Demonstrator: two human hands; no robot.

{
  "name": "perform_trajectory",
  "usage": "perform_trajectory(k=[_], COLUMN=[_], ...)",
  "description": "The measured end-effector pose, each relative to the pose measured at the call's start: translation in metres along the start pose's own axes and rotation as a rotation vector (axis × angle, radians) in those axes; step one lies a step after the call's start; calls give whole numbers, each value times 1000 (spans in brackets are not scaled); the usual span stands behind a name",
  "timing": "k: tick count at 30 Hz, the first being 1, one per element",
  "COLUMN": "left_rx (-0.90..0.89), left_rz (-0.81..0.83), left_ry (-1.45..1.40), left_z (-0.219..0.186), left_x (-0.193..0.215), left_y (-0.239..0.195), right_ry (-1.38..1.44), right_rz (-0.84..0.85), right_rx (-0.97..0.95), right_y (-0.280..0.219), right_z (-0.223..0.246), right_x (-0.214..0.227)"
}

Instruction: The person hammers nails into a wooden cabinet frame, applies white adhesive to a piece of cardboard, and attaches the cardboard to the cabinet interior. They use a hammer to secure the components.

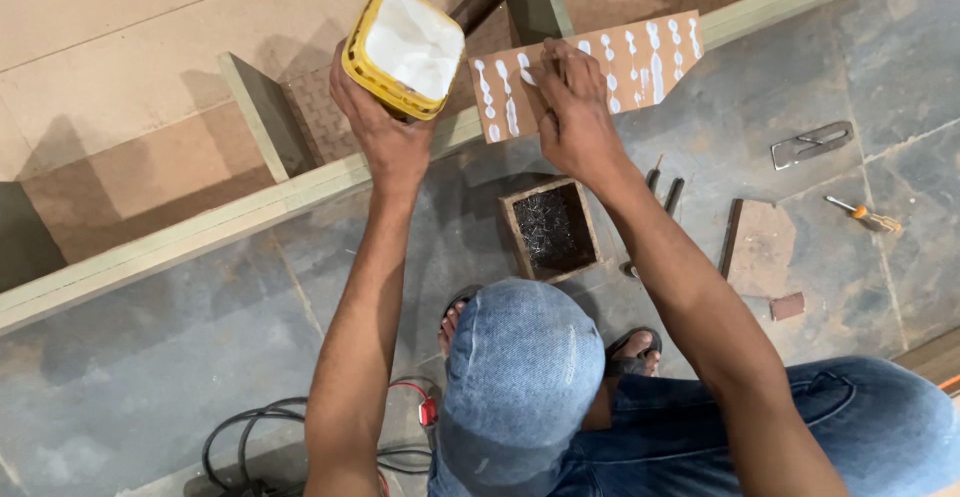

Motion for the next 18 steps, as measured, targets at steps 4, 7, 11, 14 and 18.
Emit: perform_trajectory(k=[4, 7, 11, 14, 18], left_rx=[13, 66, 46, 47, 54], left_rz=[-10, 10, 4, 14, 24], left_ry=[-29, -40, -29, -21, -35], left_z=[2, 9, 7, 7, 7], left_x=[3, 0, 2, 1, 0], left_y=[0, 0, -3, -1, -2], right_ry=[-23, -50, -62, -50, -76], right_rz=[44, 59, 83, 41, 31], right_rx=[-19, 0, 48, 12, -38], right_y=[-15, -30, -57, -60, -39], right_z=[3, 7, 15, 8, -16], right_x=[1, 0, -2, 5, 8])
Point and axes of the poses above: each hand's wrist, its own y-axis towards the middle knuckle, its own x-axis out of the back of the hand, z = x × y, the point moved 10 cm from there along y, towards the middle knuckle, and after that the axes turned 2 degrees about z, right-handed, at the moved point
